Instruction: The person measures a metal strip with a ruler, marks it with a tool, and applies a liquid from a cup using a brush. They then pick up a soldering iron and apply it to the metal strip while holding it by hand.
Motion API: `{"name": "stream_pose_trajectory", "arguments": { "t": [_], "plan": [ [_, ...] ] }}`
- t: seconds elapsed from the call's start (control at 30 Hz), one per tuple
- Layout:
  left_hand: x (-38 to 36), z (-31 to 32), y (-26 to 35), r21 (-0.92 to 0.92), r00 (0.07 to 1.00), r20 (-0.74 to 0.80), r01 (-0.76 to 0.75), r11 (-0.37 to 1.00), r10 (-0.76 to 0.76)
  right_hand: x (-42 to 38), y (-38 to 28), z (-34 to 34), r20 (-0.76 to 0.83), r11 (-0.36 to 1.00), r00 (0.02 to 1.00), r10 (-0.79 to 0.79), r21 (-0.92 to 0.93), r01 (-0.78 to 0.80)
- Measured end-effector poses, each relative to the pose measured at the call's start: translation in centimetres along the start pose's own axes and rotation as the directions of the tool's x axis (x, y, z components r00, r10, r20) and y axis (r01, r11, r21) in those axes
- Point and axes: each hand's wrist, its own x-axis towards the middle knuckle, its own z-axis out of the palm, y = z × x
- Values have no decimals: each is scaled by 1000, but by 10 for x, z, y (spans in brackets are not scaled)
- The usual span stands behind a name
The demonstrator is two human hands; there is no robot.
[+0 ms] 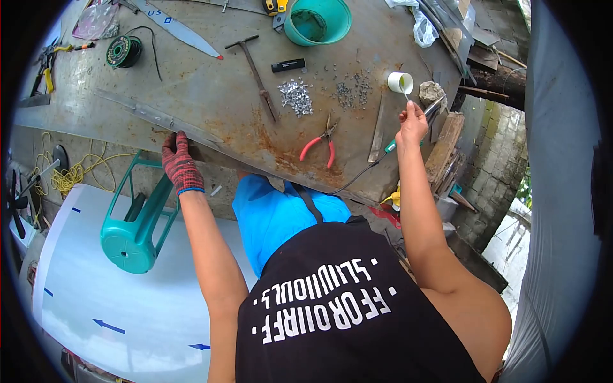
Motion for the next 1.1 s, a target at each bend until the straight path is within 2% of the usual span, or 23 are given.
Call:
{"name": "stream_pose_trajectory", "arguments": {
  "t": [0.07, 0.17, 0.27, 0.47, 0.57, 0.8, 0.87, 0.9, 0.93, 0.97, 1.07, 1.1],
  "plan": [
    [0, 1, 0, -10, 1000, -2, -3, 1000, 3, 5, -4, 5, -96, 990, 990, -102, -105, 92],
    [0, 0, 0, -1, 1000, 1, 2, 1000, -2, 14, -11, 12, -137, 969, 972, -189, -189, 162],
    [1, 0, -2, -31, 1000, -1, 3, 1000, -3, 27, -13, 17, -176, 971, 965, -192, -176, 161],
    [2, -1, -4, -21, 1000, 9, 6, 1000, -5, 44, -14, 16, -144, 973, 972, -186, -165, 162],
    [2, 0, -3, -34, 1000, 8, 5, 999, -4, 46, -21, 8, -132, 918, 948, -290, -319, 236],
    [5, 1, -13, -38, 1000, 8, -18, 999, 18, 32, -59, -6, -82, 929, 944, -319, -224, 294],
    [4, -1, -11, -63, 1000, -7, -20, 998, 19, 26, -71, -2, -21, 933, 944, -328, -163, 320],
    [0, 0, -5, -43, 1000, 13, -15, 999, 15, 18, -78, 4, 66, 936, 939, -337, -86, 342],
    [-2, -1, -1, -19, 1000, 24, -9, 1000, 10, 4, -88, 17, 71, 953, 951, -300, -35, 303],
    [1, 0, -6, -62, 1000, 24, 0, 998, 2, -11, -94, 30, 160, 957, 945, -283, -18, 290],
    [-3, 0, 0, -82, 999, 8, -48, 995, 49, -66, -101, 85, 422, 957, 861, -284, 75, 279],
    [-4, 1, 4, -69, 999, -17, -52, 996, 50, -94, -103, 110, 440, 963, 858, -267, 80, 258]
  ]
}}
